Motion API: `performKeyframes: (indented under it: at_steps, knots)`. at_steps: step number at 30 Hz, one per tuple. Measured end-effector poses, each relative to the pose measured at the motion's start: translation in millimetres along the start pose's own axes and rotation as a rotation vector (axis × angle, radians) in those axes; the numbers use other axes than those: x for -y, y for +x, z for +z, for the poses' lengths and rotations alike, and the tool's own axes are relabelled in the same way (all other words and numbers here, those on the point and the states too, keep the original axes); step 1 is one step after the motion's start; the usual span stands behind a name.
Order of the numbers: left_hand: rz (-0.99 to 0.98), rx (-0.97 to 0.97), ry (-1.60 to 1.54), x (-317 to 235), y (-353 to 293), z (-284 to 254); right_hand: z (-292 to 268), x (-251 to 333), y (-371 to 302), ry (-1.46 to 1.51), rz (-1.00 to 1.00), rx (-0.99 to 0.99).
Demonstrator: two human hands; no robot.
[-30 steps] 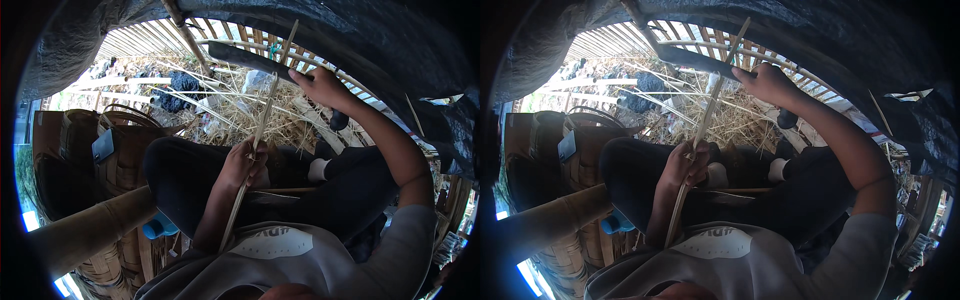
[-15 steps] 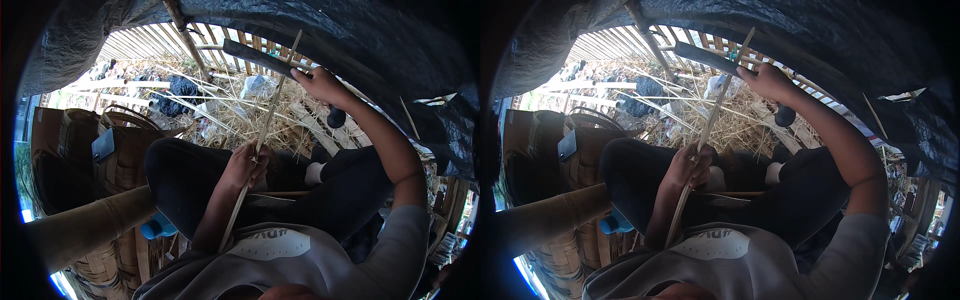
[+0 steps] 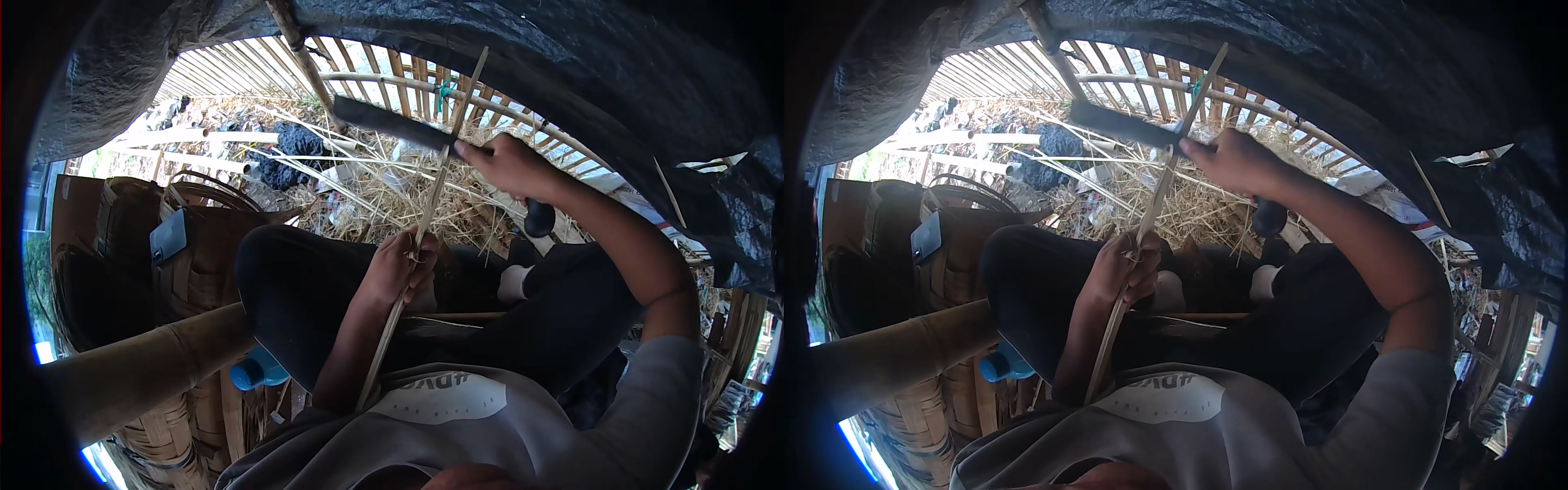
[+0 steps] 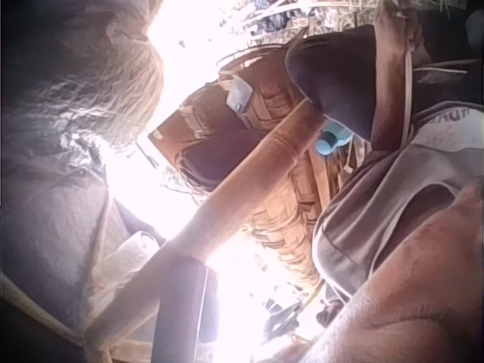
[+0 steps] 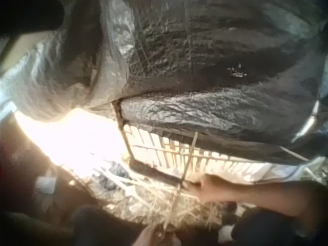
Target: The person uses a large blade to shave and thin a long strip of bamboo, repeatedly drawing the edge along the surface to remove layers.
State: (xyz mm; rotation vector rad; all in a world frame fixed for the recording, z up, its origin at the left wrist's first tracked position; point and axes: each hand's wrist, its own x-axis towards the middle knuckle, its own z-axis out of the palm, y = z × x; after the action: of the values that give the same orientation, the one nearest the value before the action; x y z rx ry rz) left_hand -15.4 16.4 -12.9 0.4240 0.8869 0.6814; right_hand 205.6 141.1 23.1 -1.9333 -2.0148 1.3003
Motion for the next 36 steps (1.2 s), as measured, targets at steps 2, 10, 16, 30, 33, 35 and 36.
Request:
performKeyframes:
  at_steps: [2,10,16,30,33,35,36]
  knots:
    - [-0.001,0.026,-0.020,1.1,-4.0,-5.5,17.5,0.4,-0.2,-0.144,-0.157,-0.043]
    - [-0.009,0.013,0.030,0.7,4.7,3.1,-21.2,-24.8,21.9,-0.066,-0.042,-0.190]
    - [-0.011,-0.022,0.025,1.6,4.9,-0.1,31.1,-8.8,-7.1,-0.195,-0.278,-0.026]
    - [0.028,0.015,0.009,5.0,-4.8,-8.6,7.2,-1.4,-14.6,0.039,0.021,-0.079]
    - [0.013,0.009,0.030,4.5,0.3,-2.1,-11.3,-11.6,4.8,-0.121,-0.020,-0.153]
    - [-0.005,0.038,0.051,7.6,7.1,1.5,-20.3,-31.7,21.1,-0.058,0.057,-0.180]
    - [0.001,0.010,0.083,7.8,4.9,6.3,-20.6,-35.2,22.6,-0.024,0.055,-0.192]
